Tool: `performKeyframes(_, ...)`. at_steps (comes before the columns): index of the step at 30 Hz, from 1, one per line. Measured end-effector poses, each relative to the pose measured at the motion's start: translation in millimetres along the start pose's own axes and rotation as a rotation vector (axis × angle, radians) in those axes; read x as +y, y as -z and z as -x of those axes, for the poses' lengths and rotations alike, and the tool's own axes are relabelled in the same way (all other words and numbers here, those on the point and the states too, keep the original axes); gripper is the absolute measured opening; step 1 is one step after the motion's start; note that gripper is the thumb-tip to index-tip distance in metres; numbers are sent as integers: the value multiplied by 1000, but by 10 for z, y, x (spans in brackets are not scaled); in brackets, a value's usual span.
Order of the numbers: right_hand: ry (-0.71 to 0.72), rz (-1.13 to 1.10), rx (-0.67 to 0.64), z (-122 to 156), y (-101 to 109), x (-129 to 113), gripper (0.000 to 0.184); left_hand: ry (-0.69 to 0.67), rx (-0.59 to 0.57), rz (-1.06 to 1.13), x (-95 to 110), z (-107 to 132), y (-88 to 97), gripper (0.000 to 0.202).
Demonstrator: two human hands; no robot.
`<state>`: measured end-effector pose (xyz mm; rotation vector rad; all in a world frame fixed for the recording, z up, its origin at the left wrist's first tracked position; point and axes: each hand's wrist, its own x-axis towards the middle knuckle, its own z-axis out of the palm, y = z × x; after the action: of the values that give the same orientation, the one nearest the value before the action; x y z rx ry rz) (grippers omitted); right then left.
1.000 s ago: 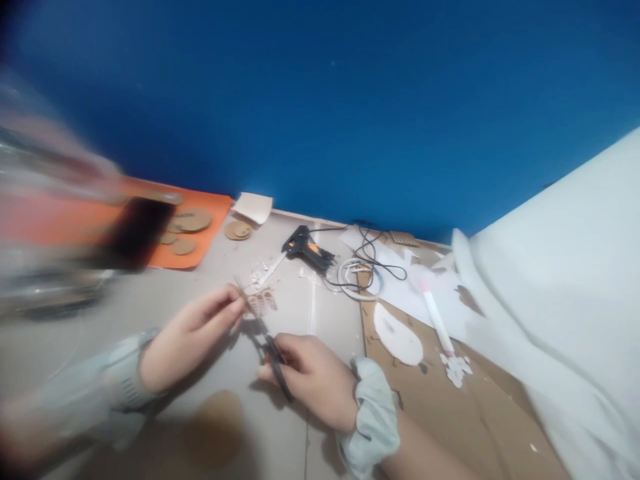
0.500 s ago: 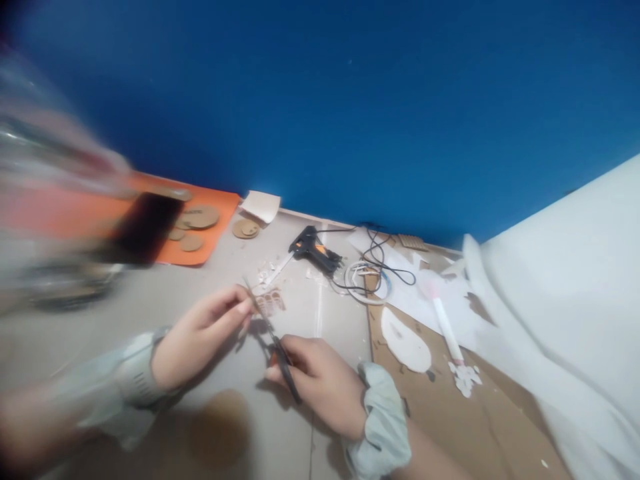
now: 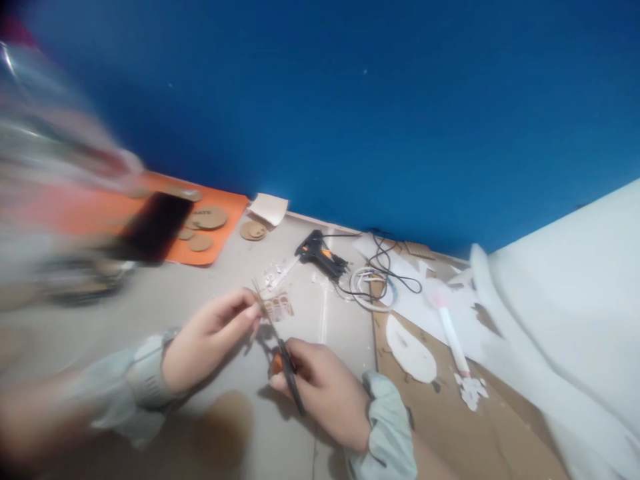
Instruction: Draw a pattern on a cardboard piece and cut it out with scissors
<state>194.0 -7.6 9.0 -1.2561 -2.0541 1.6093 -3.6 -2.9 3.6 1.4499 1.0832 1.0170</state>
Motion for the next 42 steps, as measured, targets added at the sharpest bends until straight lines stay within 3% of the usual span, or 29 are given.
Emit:
performKeyframes(6, 6, 33, 6, -1, 1, -30, 23, -56, -1, -54, 5, 3, -5, 20)
performKeyframes(26, 36, -54, -33, -12, 37, -7, 55, 28, -49, 42, 17, -15, -2, 22)
performKeyframes(42, 29, -47, -18, -23, 29, -3, 52, 36, -50, 47, 0, -20, 1, 22)
